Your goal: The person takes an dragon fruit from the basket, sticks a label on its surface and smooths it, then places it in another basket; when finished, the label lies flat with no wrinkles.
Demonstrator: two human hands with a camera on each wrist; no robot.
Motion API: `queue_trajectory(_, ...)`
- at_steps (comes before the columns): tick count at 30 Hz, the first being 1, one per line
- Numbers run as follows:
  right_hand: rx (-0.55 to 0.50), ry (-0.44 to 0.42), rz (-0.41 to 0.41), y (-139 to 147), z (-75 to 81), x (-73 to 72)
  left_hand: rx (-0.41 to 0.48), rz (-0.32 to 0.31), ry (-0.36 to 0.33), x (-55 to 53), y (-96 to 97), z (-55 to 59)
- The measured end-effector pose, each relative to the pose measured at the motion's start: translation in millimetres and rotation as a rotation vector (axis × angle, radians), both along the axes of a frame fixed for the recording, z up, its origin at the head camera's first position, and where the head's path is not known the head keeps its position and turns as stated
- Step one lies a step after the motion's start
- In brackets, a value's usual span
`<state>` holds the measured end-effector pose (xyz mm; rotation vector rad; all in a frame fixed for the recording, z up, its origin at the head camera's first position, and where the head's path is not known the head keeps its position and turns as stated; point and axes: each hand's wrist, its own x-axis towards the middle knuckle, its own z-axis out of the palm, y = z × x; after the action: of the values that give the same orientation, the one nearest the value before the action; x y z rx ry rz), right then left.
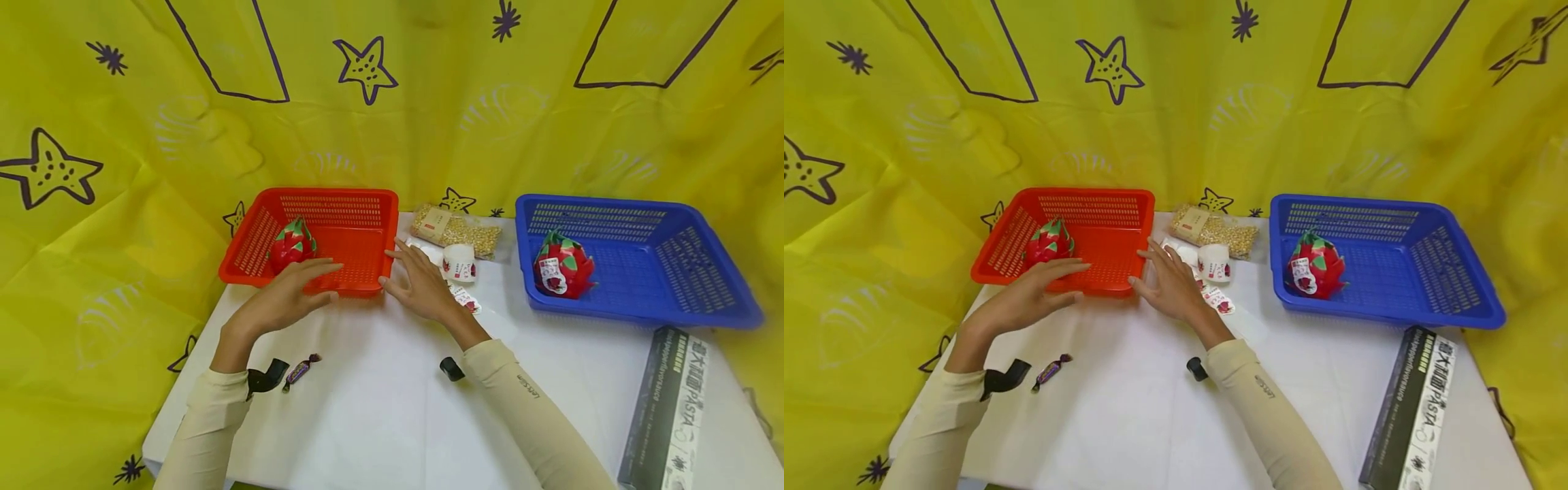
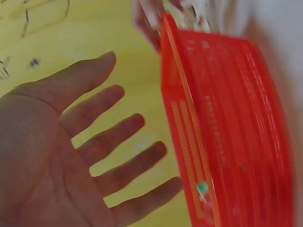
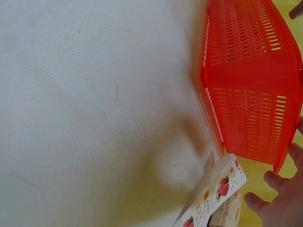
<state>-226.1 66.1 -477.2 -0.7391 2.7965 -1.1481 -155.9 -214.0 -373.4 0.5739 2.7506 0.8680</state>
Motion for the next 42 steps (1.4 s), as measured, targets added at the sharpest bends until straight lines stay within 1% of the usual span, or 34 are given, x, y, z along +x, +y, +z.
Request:
queue_trajectory(7,-0.022,0.000,-0.004,0.4,-1.5,-0.6,-0.082,0.057,0.026,-38.6,-25.9,4.3)
queue_trajectory(9,-0.024,0.003,-0.002,0.4,-1.9,-0.5,-0.107,0.069,0.027,-47.9,-31.8,4.0)
queue_trajectory(12,-0.017,0.001,-0.001,0.2,-2.8,0.1,-0.138,0.069,0.032,-61.2,-38.6,2.0)
queue_trajectory(15,-0.006,-0.008,0.004,-1.4,-3.1,0.8,-0.164,0.069,0.022,-71.9,-44.5,-0.9)
queue_trajectory(18,-0.001,-0.008,0.007,-3.2,-3.1,0.9,-0.201,0.078,0.009,-80.5,-48.6,-3.6)
queue_trajectory(23,0.017,-0.012,0.004,-3.6,-1.8,1.3,-0.271,0.107,0.007,-93.6,-51.9,-8.1)
queue_trajectory(27,0.028,-0.017,-0.006,-1.3,0.0,1.9,-0.329,0.143,-0.019,-103.4,-52.4,-11.0)
queue_trajectory(29,0.029,-0.020,-0.004,-1.7,0.0,1.9,-0.356,0.160,-0.036,-106.2,-53.0,-11.2)
queue_trajectory(32,0.033,-0.024,0.001,-2.2,-0.6,1.5,-0.381,0.150,-0.046,-111.4,-52.8,-11.6)
queue_trajectory(36,0.044,-0.031,-0.007,-1.1,-0.9,1.0,-0.399,0.102,-0.069,-121.0,-50.0,-12.6)
queue_trajectory(39,0.045,-0.031,-0.010,-0.7,0.0,1.2,-0.406,0.090,-0.111,-128.0,-48.5,-13.3)
queue_trajectory(42,0.041,-0.032,-0.005,-1.2,-0.1,1.3,-0.418,0.095,-0.146,-132.5,-48.0,-13.3)
